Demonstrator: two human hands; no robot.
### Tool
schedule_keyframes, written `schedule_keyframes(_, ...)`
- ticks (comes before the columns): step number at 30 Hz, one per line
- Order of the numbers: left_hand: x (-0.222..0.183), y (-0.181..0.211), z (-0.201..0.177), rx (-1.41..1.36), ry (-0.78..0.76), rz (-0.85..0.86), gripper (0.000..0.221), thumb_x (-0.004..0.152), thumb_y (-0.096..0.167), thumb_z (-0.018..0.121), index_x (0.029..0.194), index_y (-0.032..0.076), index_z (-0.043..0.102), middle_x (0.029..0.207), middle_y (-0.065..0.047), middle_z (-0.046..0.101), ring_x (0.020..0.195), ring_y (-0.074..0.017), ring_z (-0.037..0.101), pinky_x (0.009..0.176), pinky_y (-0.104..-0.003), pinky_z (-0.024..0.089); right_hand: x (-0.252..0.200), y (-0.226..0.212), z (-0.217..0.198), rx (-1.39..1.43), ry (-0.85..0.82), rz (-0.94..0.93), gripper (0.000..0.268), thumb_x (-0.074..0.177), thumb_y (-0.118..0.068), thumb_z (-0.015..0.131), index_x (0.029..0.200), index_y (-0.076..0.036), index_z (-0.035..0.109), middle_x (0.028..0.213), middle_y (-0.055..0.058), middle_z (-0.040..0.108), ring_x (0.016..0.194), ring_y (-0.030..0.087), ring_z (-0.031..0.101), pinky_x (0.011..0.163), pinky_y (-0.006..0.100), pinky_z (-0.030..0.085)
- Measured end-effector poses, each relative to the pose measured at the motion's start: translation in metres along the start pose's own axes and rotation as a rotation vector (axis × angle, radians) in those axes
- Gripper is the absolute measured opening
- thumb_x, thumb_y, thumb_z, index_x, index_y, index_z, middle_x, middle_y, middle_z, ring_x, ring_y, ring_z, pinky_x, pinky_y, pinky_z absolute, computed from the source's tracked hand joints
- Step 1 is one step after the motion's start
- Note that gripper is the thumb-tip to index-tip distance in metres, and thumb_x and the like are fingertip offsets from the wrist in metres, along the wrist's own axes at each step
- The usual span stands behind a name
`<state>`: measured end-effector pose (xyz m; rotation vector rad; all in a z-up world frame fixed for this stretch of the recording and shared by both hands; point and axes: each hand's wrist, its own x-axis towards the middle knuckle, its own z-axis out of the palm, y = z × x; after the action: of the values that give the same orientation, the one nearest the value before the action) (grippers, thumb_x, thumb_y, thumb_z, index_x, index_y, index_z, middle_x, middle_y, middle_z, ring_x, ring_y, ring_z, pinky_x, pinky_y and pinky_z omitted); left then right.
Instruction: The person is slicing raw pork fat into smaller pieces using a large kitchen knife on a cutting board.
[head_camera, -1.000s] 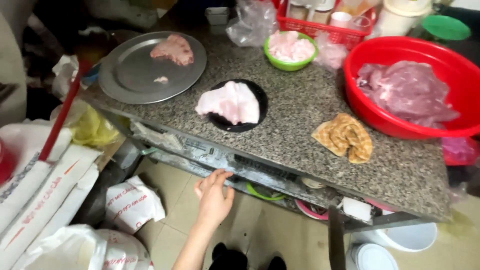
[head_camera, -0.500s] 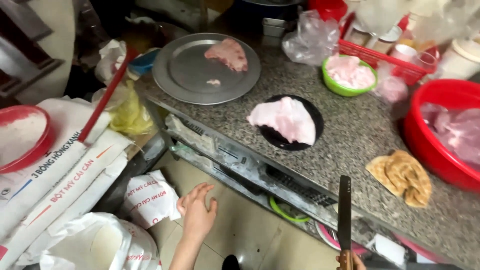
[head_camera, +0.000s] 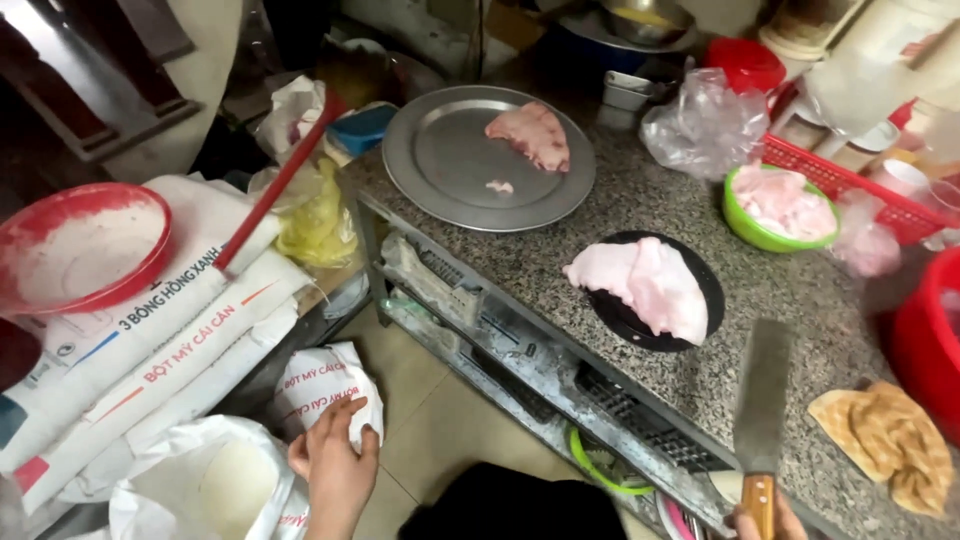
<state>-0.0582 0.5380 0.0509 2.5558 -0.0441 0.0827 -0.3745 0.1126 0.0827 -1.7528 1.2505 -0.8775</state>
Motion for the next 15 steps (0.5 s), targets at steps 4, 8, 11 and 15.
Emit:
schedule_keyframes(4,-0.01,-0.023,0.001,-0.036,0.08,-0.061,0.042,0.084,0.033,0.061,0.124,0.04,0.072,0.144,0.013,0.064,0.137,-0.0103,0.053,0.12,-0.046,0.017,0.232,0.232,0.008,0.059,0.01,0.183,0.034,0.103,-0.012,0.063,0.126,0.012,0.068,0.102,0.026,0.069,0.083,0.034,0.064,0.088,0.038,0.051)
schedule_keyframes(8,-0.011,-0.033,-0.007,-0.08,0.057,-0.154,0.043,0.085,0.031,0.061,0.126,0.04,0.072,0.144,0.014,0.063,0.14,-0.0087,0.051,0.119,-0.043,0.014,0.197,0.195,-0.013,0.459,-0.181,0.913,0.098,0.118,-0.079,0.034,0.146,0.015,0.039,0.136,0.022,0.058,0.121,0.027,0.06,0.12,0.038,0.045)
schedule_keyframes(11,-0.007,-0.043,-0.022,-0.069,0.118,-0.2,0.046,0.083,0.034,0.062,0.128,0.04,0.072,0.148,0.012,0.062,0.141,-0.0094,0.05,0.122,-0.048,0.012,0.02,-0.053,0.023,-0.07,-0.02,-0.216,0.052,0.095,0.001,0.073,0.146,0.009,0.067,0.108,0.032,0.07,0.081,0.038,0.067,0.076,0.042,0.055)
schedule_keyframes(15,-0.005,-0.075,-0.048,0.011,0.275,-0.168,0.045,0.078,0.037,0.06,0.121,0.044,0.072,0.14,0.023,0.067,0.131,-0.001,0.057,0.112,-0.044,0.02,-0.003,-0.097,0.074,0.104,-0.091,-0.005,0.063,0.094,-0.003,0.073,0.156,-0.01,0.065,0.072,0.02,0.064,0.052,0.025,0.054,0.049,0.037,0.048)
